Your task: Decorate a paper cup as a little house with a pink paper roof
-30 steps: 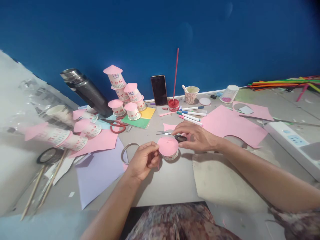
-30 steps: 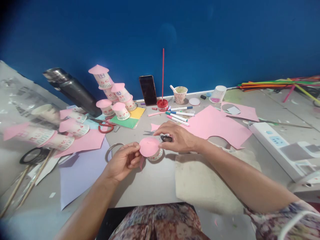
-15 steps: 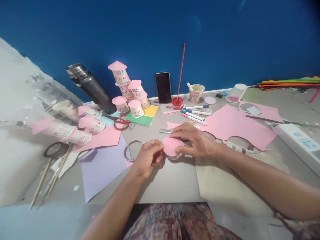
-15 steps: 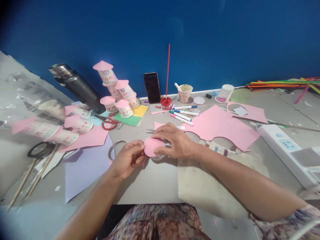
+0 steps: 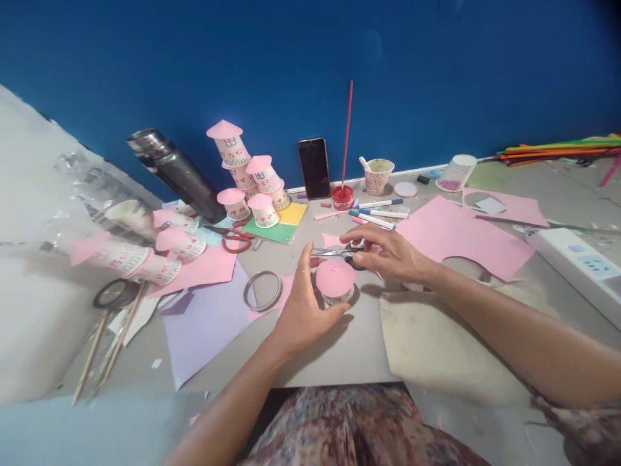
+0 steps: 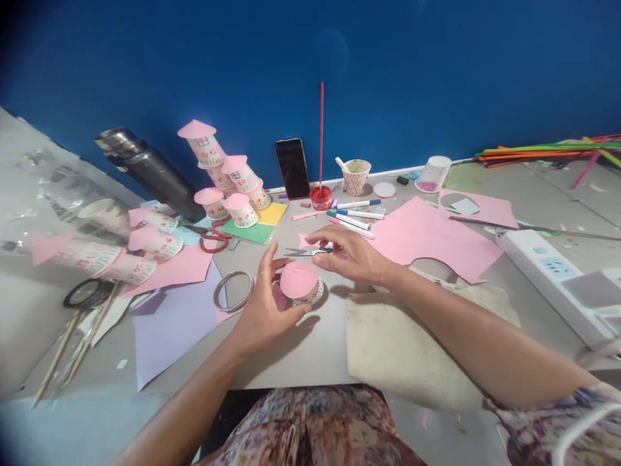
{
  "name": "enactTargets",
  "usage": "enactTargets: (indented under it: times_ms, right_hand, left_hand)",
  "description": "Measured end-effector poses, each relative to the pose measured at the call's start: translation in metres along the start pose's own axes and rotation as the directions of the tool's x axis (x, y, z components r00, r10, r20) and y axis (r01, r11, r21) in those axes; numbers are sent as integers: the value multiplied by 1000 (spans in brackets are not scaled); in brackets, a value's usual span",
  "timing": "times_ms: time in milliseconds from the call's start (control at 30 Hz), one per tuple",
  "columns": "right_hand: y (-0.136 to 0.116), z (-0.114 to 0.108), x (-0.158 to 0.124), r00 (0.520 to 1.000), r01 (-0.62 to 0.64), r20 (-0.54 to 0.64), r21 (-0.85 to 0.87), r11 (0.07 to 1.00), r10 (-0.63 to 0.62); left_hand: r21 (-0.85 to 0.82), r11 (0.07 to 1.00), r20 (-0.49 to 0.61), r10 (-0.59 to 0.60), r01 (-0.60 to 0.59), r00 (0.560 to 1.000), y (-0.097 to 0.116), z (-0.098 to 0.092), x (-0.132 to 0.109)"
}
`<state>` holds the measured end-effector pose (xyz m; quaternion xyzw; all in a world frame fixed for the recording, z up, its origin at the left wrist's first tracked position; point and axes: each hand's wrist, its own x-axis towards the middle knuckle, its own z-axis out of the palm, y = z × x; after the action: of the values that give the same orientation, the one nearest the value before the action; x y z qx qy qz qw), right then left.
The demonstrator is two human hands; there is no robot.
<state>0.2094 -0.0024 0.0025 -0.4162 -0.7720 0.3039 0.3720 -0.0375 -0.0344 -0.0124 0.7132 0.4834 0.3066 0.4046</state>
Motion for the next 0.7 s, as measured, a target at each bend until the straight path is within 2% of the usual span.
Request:
enactTargets:
  times_ms: [167, 300, 333, 400, 467, 533, 633, 700]
  right_hand:
    - [-2, 3, 3, 994, -88, -57, 63, 994, 91]
    - [-2, 4, 6, 942, -278, -146, 165, 946, 302]
    - [-3, 4, 6, 921, -341, -119, 208, 917, 370]
    - [-7, 7, 7, 889, -447, 29, 276, 851, 457]
    - [-13, 12, 6, 876, -481, 219, 327, 814, 430]
    - [-19, 21, 5, 894, -439, 295, 431, 788, 337]
    - [-25, 34, 2, 914, -405, 280, 585, 703, 294]
    - [-27, 38, 1, 919, -392, 245, 628, 672, 308]
  left_hand:
    - [-122, 992, -77, -22, 13, 997, -2, 6, 8]
    - [-333, 943, -214, -92, 15, 973, 3, -11, 15]
    - [-386, 922, -243, -98, -3, 965, 6, -17, 18]
    - [-463, 885, -286, -103, -44, 953, 11, -28, 21]
    - [-507, 859, -314, -105, -73, 944, 16, -33, 24]
    - [-539, 838, -330, -114, -88, 937, 20, -32, 25]
    - [-574, 814, -334, -130, -92, 934, 25, -24, 25]
    - [-594, 800, -313, -132, -86, 940, 26, -19, 24]
